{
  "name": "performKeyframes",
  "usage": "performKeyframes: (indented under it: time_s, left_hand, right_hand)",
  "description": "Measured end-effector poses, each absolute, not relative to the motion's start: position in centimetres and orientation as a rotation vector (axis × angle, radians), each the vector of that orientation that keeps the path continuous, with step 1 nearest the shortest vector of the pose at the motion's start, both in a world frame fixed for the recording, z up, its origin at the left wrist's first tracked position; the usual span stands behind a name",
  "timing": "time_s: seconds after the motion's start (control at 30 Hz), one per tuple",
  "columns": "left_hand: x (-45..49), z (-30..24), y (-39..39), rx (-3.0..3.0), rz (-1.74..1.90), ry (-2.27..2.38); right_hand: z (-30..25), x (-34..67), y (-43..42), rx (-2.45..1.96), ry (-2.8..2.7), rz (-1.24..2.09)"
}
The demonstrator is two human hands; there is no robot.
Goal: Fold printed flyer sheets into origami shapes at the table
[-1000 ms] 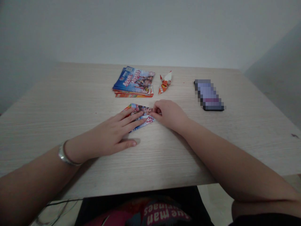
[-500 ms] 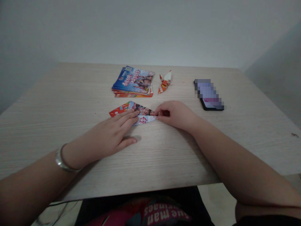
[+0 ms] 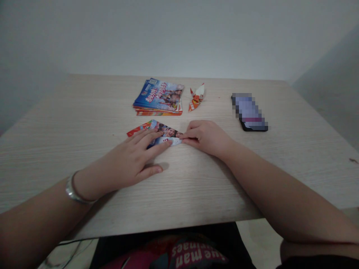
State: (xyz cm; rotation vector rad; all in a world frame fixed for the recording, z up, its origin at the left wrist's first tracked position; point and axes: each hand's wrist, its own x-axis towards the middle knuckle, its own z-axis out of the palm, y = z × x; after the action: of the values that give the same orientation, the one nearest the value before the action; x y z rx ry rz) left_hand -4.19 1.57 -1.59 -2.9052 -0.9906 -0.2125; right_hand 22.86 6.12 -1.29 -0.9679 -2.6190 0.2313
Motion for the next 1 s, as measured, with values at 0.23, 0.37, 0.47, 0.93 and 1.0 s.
performKeyframes:
  time_s: [0.23,0.37,0.47,0.93,1.0]
  left_hand:
    - [-4.44,-1.76,1.95,-2.996,-0.19,-0.918]
    - [-4.4,-1.53,1.96,-2.998,-0.154,-0.901]
    - [-4.3,-1.27,1.86,-2.992,-0.118,-0.905]
    - [-4.26,-1.44,1.9,-3.032,-0.168,-0.904]
    - [-4.28,-1.46,1.88,-3.035,-0.182,-0.907]
  right_hand:
    - [-1.75,22.03,5.71,-0.925,-2.589,0.276]
    - [-1.61,21.9,5.58,-0.934,-2.572,0.265]
    - [-1.6,21.97,5.59,-0.914,-2.585,0.193]
    - [-1.64,22.37,5.68,-0.841,-2.654,0.102]
    - [-1.58,22.39,5.71,-0.848,-2.659,0.087]
